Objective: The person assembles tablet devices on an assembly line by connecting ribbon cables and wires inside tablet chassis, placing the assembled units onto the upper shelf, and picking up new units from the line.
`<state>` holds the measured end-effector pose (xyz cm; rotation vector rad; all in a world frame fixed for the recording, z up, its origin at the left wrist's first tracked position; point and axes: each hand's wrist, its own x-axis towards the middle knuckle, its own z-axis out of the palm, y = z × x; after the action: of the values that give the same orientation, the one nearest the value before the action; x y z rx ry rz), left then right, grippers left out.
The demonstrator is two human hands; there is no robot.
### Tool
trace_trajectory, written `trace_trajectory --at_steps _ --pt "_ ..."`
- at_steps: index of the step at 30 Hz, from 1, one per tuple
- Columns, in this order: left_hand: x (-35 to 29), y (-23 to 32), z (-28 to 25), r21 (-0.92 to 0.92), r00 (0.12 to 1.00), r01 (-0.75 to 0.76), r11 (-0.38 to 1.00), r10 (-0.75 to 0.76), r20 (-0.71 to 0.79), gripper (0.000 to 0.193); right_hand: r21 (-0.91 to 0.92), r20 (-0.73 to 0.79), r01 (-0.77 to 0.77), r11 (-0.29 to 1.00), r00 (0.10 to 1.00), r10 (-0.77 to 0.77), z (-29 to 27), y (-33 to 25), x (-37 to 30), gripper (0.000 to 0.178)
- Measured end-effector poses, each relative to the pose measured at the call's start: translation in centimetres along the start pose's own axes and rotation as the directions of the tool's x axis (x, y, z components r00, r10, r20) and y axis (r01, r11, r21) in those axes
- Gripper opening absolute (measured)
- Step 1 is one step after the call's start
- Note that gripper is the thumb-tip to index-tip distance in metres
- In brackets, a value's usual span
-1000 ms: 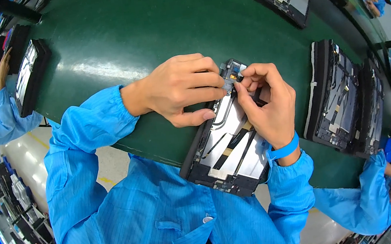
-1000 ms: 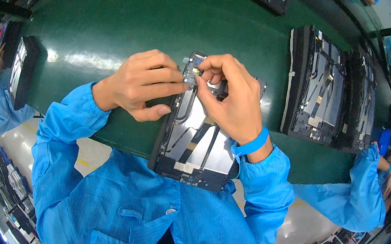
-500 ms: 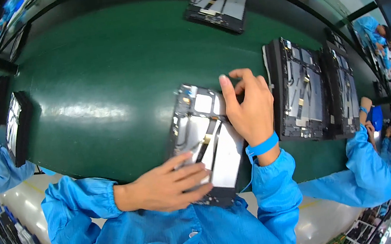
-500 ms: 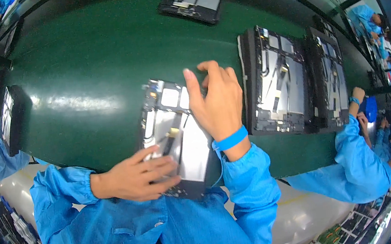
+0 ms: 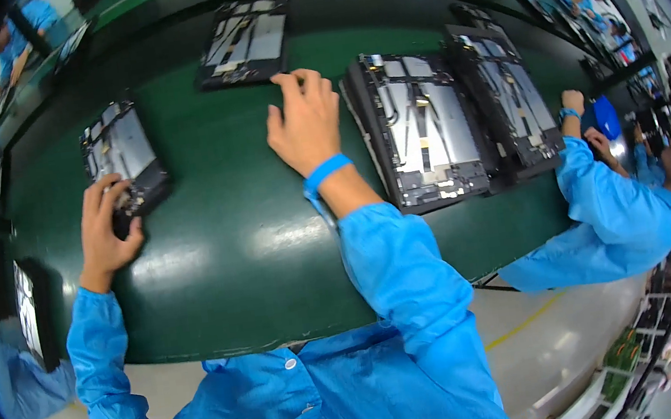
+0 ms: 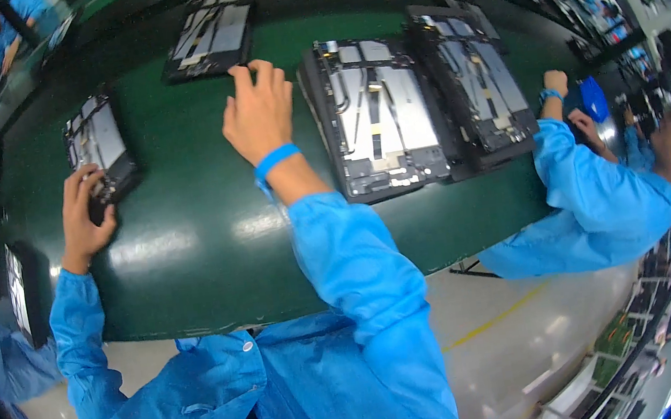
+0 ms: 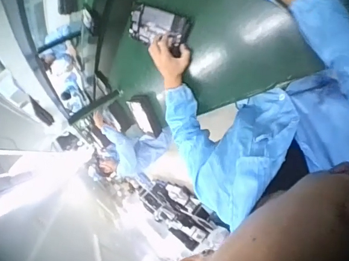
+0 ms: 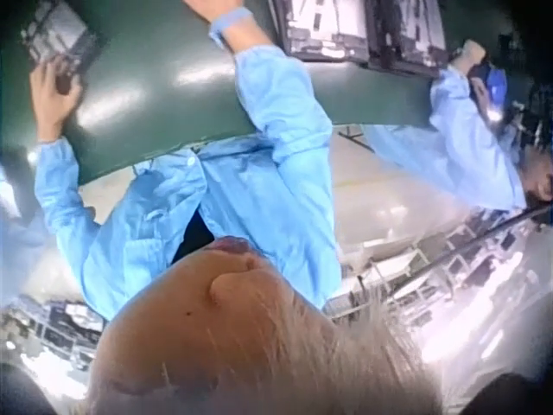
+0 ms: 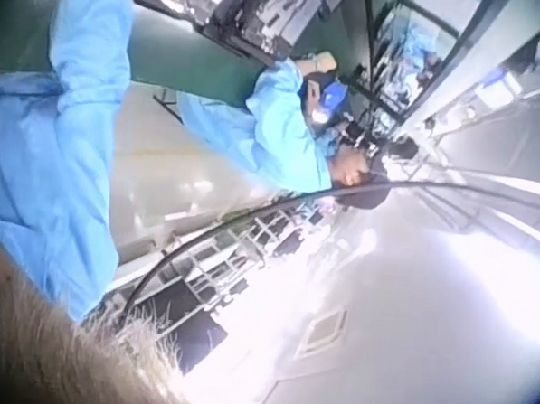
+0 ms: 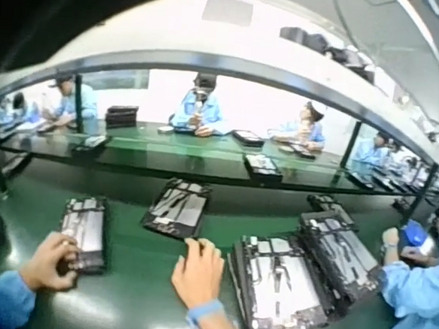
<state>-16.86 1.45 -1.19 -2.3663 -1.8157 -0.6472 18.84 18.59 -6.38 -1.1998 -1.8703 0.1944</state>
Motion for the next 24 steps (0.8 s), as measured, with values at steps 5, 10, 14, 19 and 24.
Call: trace_trajectory --at_steps 5,10,14,19,24 --pt "4.3 -12.0 -0.3 0.186 1.000 0.022 0.982 -0.018 -0.024 0.059 -0.105 -0.016 -0.199 0.974 0.980 0.199 4.1 0.1 4.8 0.055" --pt "5.8 -16.6 5.0 0.294 0.904 0.342 0.893 -0.227 -0.362 0.050 -0.166 0.073 -0.202 0.965 0.974 0.216 5.4 2.4 7.5 0.053" --pt "7.4 -4.9 8.4 -0.076 0.916 0.235 0.969 -0.247 -0.314 0.046 -0.095 0.042 -0.127 0.987 0.990 0.131 4.9 4.3 8.1 0.036" --pt "7.4 0.5 7.4 -0.113 0.920 0.169 0.979 -0.198 -0.337 0.044 0.200 -0.119 0.041 0.979 0.993 -0.017 5.7 0.1 9.1 0.035" --pt "10.0 2.9 10.1 -0.628 0.816 0.188 0.755 -0.477 -0.328 0.037 0.500 -0.150 0.085 0.862 0.989 -0.011 6.6 2.5 10.3 0.023"
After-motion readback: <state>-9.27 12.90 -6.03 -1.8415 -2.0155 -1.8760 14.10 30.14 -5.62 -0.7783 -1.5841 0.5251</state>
